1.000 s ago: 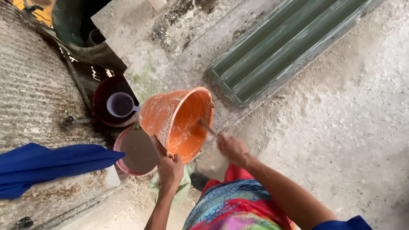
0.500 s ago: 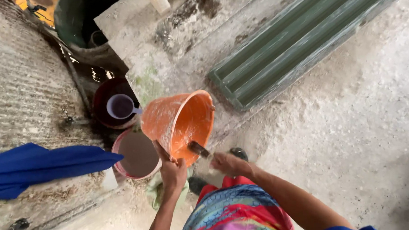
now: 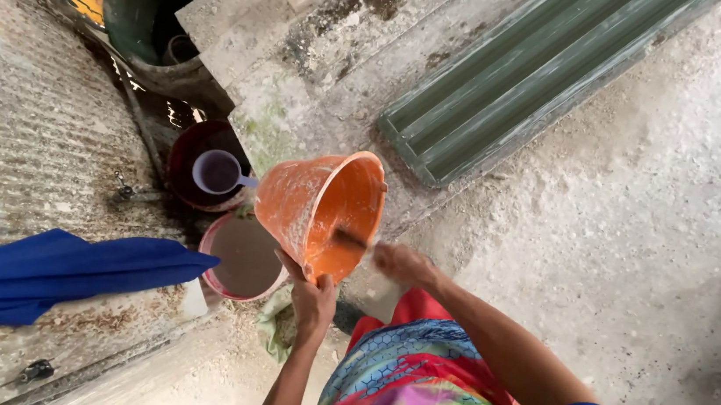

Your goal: The person scrapes residue from the inside of a plastic bucket with a spatula and brush, then rinses it with water.

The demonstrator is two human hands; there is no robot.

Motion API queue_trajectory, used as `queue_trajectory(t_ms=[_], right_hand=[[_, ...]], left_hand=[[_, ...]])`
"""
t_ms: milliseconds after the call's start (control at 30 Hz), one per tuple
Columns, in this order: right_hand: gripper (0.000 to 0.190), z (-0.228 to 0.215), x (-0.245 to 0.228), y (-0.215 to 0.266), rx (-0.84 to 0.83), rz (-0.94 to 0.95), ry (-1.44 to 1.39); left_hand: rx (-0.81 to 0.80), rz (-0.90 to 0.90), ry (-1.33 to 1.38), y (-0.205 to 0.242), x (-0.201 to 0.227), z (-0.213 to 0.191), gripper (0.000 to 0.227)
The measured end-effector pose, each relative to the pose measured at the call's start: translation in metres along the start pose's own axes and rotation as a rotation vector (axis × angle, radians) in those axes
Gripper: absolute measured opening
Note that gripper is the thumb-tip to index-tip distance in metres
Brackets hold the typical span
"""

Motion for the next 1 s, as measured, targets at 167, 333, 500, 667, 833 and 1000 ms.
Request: queue_trajectory(t_ms=[167,333,500,667,833,1000], right_hand=[[0.025,-0.015,0.012,-0.009,0.689,-0.135,0.522],[0.030,-0.001,-0.023,-0.006,0.246,-0.078,0.344],[0.036,-0.013,-0.013,-0.004,0.530,0.071,0.897],[0.015,0.007,0.089,-0.059,0.313,-0.534,0.863],[0.031,-0.047,-0.040,0.026,0.627,0.200,0.612],[0.023,0.011,0.011,-0.024,0.069,-0.307,0.148]], left_hand=[[0.091,0.551,0.018,-0.003,0.016,-0.004,0.102],[0.096,0.410,-0.072,0.008,0.039,-0.017,0.099],[0.081,0.348,-0.173,0.020,0.046,-0.028,0.095],[0.048,0.295,-0.271,0.021,0.059,-0.033,0.098],[-0.053,0.374,-0.123,0.023,0.052,-0.022,0.099],[-0.064,0.570,0.095,-0.005,0.013,0.011,0.105]])
Point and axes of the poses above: each hand's wrist, its own y-axis away from the middle knuckle, its own z-axis out of the palm, x = y × z, the point moved 6 cm from there along -y, towards the middle knuckle, and after that the axes turned 2 degrees about -z, right-handed, at the moved point
